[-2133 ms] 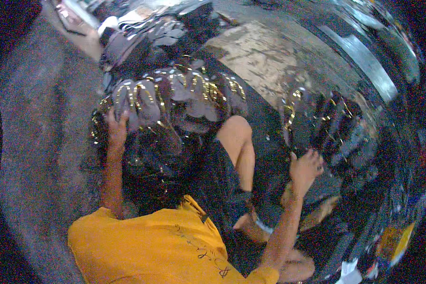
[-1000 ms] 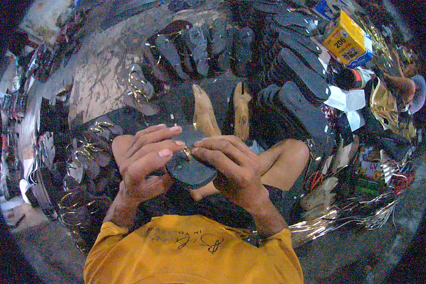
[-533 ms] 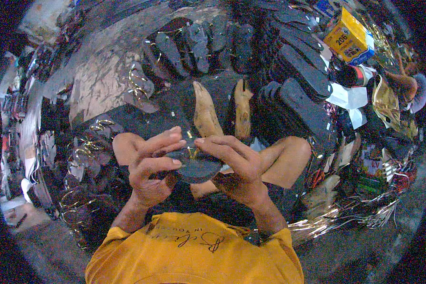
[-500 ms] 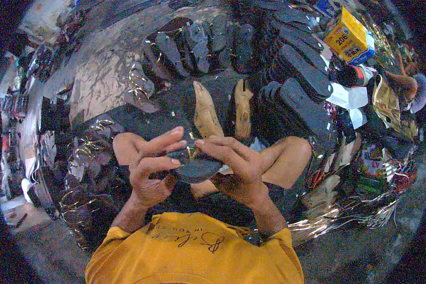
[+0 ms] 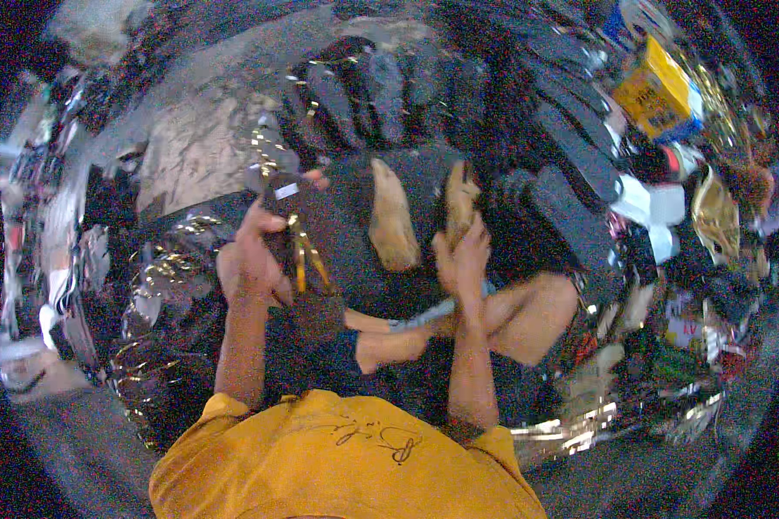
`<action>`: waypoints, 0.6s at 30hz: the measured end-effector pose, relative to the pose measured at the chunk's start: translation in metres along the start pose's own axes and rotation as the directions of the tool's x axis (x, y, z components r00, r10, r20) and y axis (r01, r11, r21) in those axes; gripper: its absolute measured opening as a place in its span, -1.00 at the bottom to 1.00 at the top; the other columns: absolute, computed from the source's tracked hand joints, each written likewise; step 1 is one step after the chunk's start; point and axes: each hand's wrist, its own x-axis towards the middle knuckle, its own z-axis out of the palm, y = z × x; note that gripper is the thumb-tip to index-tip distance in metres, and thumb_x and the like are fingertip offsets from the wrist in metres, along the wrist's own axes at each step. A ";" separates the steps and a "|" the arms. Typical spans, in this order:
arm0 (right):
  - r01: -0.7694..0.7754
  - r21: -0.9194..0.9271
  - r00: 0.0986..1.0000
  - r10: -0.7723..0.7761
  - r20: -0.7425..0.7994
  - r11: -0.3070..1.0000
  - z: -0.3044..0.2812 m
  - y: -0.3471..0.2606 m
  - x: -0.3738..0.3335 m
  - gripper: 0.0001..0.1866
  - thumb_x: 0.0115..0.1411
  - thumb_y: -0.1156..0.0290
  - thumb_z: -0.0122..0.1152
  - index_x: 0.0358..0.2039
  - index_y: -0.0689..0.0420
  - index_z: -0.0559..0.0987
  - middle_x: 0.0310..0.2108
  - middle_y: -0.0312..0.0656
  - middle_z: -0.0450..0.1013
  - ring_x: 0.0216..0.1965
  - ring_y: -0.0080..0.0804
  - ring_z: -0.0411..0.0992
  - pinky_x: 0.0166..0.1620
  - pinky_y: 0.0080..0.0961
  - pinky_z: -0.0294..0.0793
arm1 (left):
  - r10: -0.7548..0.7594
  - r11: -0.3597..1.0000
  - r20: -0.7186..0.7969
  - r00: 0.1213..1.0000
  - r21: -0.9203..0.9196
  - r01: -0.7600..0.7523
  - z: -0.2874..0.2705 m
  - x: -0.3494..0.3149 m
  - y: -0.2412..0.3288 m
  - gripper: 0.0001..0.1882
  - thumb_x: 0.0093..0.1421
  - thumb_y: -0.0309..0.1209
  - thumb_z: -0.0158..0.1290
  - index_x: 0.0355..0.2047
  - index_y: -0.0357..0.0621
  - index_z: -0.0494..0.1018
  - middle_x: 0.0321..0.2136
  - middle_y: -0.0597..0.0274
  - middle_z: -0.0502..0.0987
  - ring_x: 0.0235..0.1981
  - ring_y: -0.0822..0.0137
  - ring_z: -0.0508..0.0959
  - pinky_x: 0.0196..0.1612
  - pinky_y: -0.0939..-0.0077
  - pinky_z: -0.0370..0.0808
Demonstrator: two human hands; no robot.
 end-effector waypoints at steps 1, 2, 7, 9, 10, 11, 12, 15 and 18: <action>0.166 -0.326 0.983 -0.130 0.129 0.931 0.004 -0.014 -0.010 -0.03 0.19 0.31 0.50 0.50 0.27 0.17 0.37 0.14 0.31 0.41 -0.04 0.28 0.39 -0.19 0.32 | 0.023 0.997 -0.009 1.000 -0.070 -0.023 -0.002 0.004 0.005 -0.28 0.07 -0.38 -0.02 0.29 -0.40 0.38 0.33 -0.17 0.47 0.26 -0.06 0.57 0.30 -0.16 0.56; 0.153 -0.101 0.987 -0.147 0.067 0.983 0.012 -0.017 -0.001 -0.04 0.18 0.32 0.49 0.49 0.26 0.18 0.36 0.12 0.32 0.41 -0.04 0.28 0.40 -0.19 0.32 | 0.037 0.988 -0.002 0.999 -0.148 -0.037 0.002 0.010 0.004 -0.25 0.04 -0.36 -0.07 0.28 -0.44 0.37 0.35 -0.20 0.44 0.30 -0.11 0.53 0.33 -0.30 0.53; -0.266 0.825 0.958 0.043 0.283 0.498 -0.049 -0.039 -0.014 -0.15 0.22 0.38 0.45 0.46 0.27 0.26 0.32 -0.01 0.39 0.32 -0.10 0.40 0.36 -0.26 0.40 | 0.204 0.914 -0.275 0.940 -0.290 -0.283 -0.025 0.018 0.003 -0.63 0.52 -0.36 -0.02 0.29 -0.03 0.36 0.15 -0.01 0.54 0.24 -0.07 0.55 0.27 -0.45 0.53; -0.343 0.815 0.928 0.031 0.372 0.466 -0.099 -0.068 -0.053 -0.20 0.24 0.36 0.44 0.42 0.31 0.32 0.28 0.01 0.43 0.27 -0.13 0.46 0.30 -0.23 0.50 | 0.299 0.896 -0.383 0.874 -0.203 -0.396 -0.054 0.017 0.008 -0.61 0.49 -0.44 -0.01 0.29 -0.03 0.35 0.16 0.00 0.53 0.23 -0.06 0.55 0.28 -0.45 0.53; -0.435 0.792 0.893 0.090 0.441 0.428 -0.115 -0.077 -0.073 -0.21 0.24 0.36 0.44 0.41 0.33 0.35 0.24 0.01 0.47 0.24 -0.14 0.49 0.27 -0.21 0.54 | 0.339 0.885 -0.425 0.839 -0.159 -0.438 -0.060 0.015 0.011 -0.60 0.48 -0.48 0.00 0.29 -0.02 0.34 0.16 0.01 0.53 0.23 -0.05 0.56 0.28 -0.45 0.53; -0.521 0.768 0.847 0.110 0.521 0.372 -0.114 -0.069 -0.089 -0.23 0.24 0.37 0.43 0.40 0.33 0.36 0.22 0.01 0.49 0.22 -0.15 0.51 0.27 -0.22 0.55 | 0.405 0.830 -0.469 0.785 -0.171 -0.531 -0.053 0.017 0.010 -0.57 0.44 -0.56 0.00 0.29 -0.02 0.34 0.18 -0.01 0.52 0.25 -0.06 0.55 0.28 -0.45 0.53; -0.608 0.726 0.786 0.117 0.607 0.320 -0.109 -0.061 -0.103 -0.24 0.24 0.38 0.43 0.40 0.34 0.38 0.20 0.02 0.51 0.19 -0.16 0.54 0.26 -0.23 0.56 | 0.457 0.800 -0.475 0.752 -0.150 -0.581 -0.050 0.014 0.013 -0.56 0.43 -0.57 -0.01 0.28 -0.02 0.34 0.19 -0.02 0.52 0.25 -0.06 0.55 0.27 -0.45 0.54; -0.574 0.730 0.796 0.044 0.604 0.371 -0.102 -0.078 -0.116 -0.31 0.23 0.41 0.47 0.34 0.33 0.46 0.16 -0.05 0.57 0.13 -0.23 0.59 0.24 -0.27 0.58 | 0.605 0.742 -0.423 0.674 -0.007 -0.670 -0.034 0.009 0.018 -0.54 0.39 -0.60 -0.02 0.27 -0.03 0.34 0.28 -0.07 0.47 0.29 -0.09 0.52 0.27 -0.40 0.55; -0.219 0.743 0.880 -0.200 0.430 0.632 -0.109 -0.111 -0.120 -0.32 0.21 0.50 0.45 0.34 0.33 0.47 0.25 0.02 0.53 0.21 -0.17 0.56 0.29 -0.27 0.52 | 0.357 0.934 -0.236 0.904 0.087 -0.346 -0.014 -0.010 0.012 -0.52 0.39 -0.56 0.02 0.29 -0.02 0.33 0.33 -0.09 0.42 0.32 -0.09 0.49 0.27 -0.38 0.54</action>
